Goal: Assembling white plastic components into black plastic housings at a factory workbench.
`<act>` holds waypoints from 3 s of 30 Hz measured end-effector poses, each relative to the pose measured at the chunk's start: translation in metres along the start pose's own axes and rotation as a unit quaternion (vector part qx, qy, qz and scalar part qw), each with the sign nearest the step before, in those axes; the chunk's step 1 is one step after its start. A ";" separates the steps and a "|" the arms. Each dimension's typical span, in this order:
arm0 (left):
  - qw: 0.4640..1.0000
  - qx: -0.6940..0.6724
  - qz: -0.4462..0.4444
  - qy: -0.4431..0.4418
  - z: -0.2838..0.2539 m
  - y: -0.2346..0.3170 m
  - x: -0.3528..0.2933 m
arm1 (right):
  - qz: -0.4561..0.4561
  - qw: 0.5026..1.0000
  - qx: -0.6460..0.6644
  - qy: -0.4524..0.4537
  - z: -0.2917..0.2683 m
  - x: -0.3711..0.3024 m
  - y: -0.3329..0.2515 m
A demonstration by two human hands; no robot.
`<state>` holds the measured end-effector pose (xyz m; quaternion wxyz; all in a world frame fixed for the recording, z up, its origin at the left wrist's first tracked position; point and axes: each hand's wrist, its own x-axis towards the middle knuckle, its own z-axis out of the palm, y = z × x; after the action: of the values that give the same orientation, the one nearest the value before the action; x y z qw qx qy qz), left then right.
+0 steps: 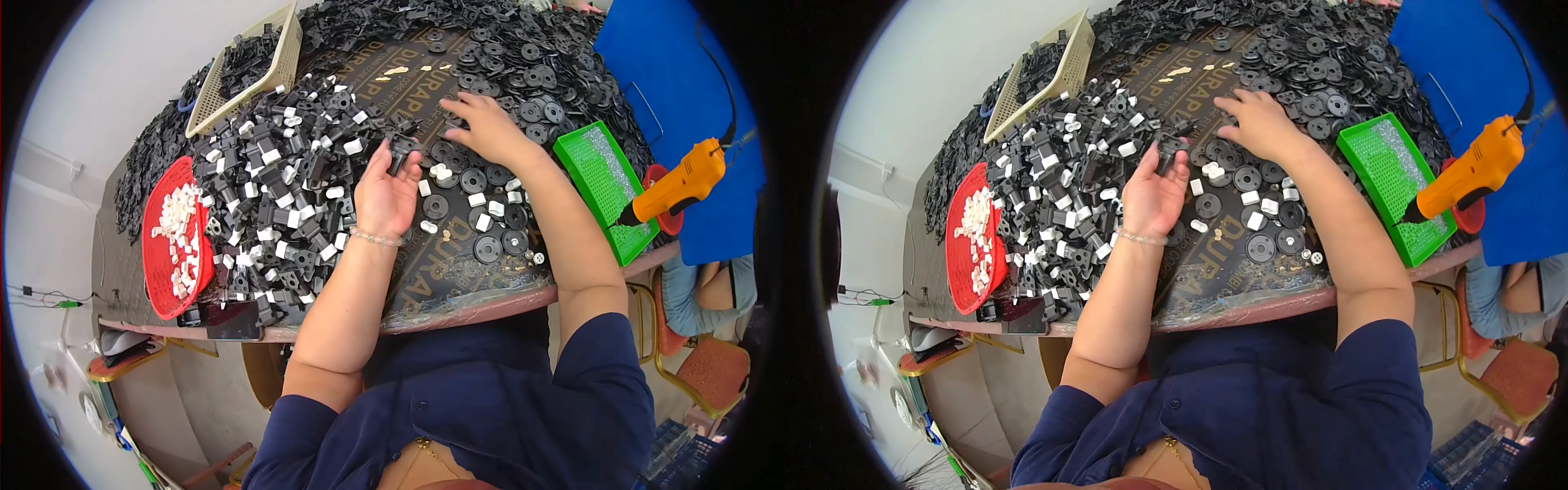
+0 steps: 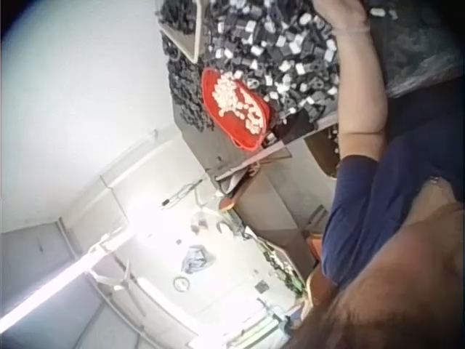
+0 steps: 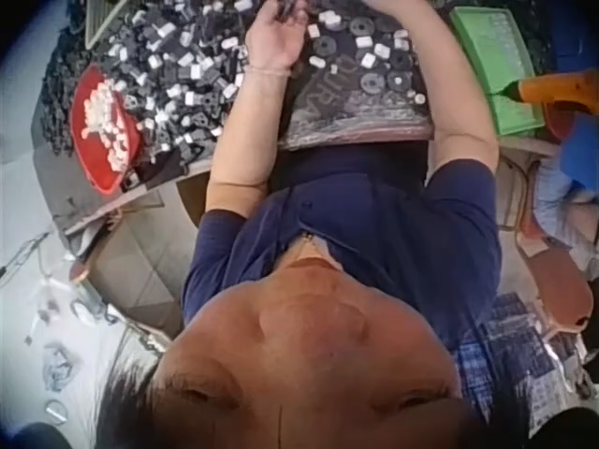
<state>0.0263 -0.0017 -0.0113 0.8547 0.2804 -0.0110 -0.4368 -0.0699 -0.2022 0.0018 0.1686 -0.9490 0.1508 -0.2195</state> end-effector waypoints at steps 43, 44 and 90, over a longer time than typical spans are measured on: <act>0.993 0.095 -0.012 -0.070 0.014 -0.008 -0.014 | -0.051 0.979 0.192 0.044 -0.068 -0.034 -0.051; 0.993 0.090 -0.020 -0.079 0.014 -0.009 -0.015 | -0.061 0.975 0.211 0.044 -0.064 -0.039 -0.057; 0.831 0.509 0.201 -0.097 0.026 -0.005 -0.031 | 0.096 0.951 0.279 -0.096 -0.064 -0.052 -0.047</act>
<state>-0.0037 0.0067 0.0152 0.6544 0.6239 -0.3708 -0.2124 -0.1346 -0.1578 0.0554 0.4611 -0.8614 0.1573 -0.1439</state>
